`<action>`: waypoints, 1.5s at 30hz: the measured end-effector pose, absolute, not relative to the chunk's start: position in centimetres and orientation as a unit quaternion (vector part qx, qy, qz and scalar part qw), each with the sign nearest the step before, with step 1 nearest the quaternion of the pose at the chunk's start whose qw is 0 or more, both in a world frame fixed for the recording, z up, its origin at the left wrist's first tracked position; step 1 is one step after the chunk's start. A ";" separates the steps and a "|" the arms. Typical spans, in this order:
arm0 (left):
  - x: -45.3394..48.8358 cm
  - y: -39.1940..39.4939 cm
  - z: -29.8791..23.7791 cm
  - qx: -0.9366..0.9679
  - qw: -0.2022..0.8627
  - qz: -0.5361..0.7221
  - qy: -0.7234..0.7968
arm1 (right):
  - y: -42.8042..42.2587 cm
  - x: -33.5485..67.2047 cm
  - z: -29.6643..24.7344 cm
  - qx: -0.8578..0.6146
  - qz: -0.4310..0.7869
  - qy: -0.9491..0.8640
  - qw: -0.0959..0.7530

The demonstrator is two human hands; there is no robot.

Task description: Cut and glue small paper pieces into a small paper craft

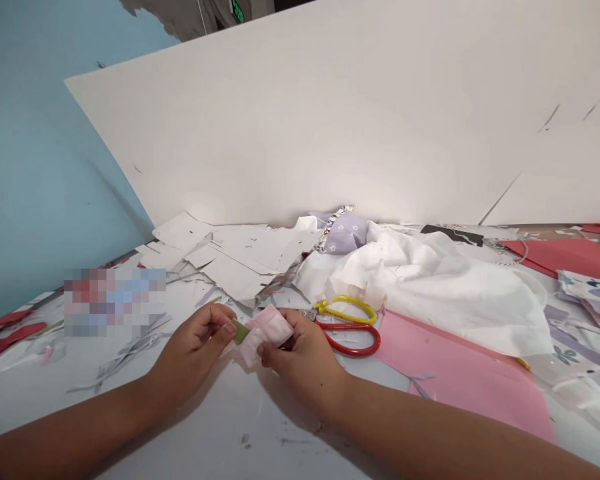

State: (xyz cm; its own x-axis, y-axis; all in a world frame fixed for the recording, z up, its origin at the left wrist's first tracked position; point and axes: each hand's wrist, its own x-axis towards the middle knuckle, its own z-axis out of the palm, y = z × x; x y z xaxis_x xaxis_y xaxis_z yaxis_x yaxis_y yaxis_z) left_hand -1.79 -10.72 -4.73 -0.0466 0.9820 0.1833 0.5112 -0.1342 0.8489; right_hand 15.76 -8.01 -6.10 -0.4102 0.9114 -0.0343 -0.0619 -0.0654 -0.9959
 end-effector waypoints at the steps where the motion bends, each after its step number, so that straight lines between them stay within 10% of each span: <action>1: -1.8 -10.7 -4.7 0.638 0.277 0.409 0.591 | -8.0 15.8 -6.2 -0.380 0.621 -0.565 0.389; 28: -1.8 -10.6 -4.7 0.630 0.352 0.395 0.569 | -8.0 15.8 -6.3 -0.399 0.597 -0.574 0.392; 45: -1.8 -10.8 -4.4 0.735 0.212 0.319 0.560 | -8.2 15.5 -6.0 -0.396 0.607 -0.529 0.442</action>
State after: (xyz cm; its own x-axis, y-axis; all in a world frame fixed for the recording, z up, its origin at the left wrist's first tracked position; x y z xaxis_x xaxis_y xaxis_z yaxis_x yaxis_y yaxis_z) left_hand -1.77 -10.78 -4.36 0.1692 0.9580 0.2314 0.6870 -0.2830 0.6693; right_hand 15.54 -8.19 -6.02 -0.2965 0.9549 -0.0138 -0.1176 -0.0509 -0.9918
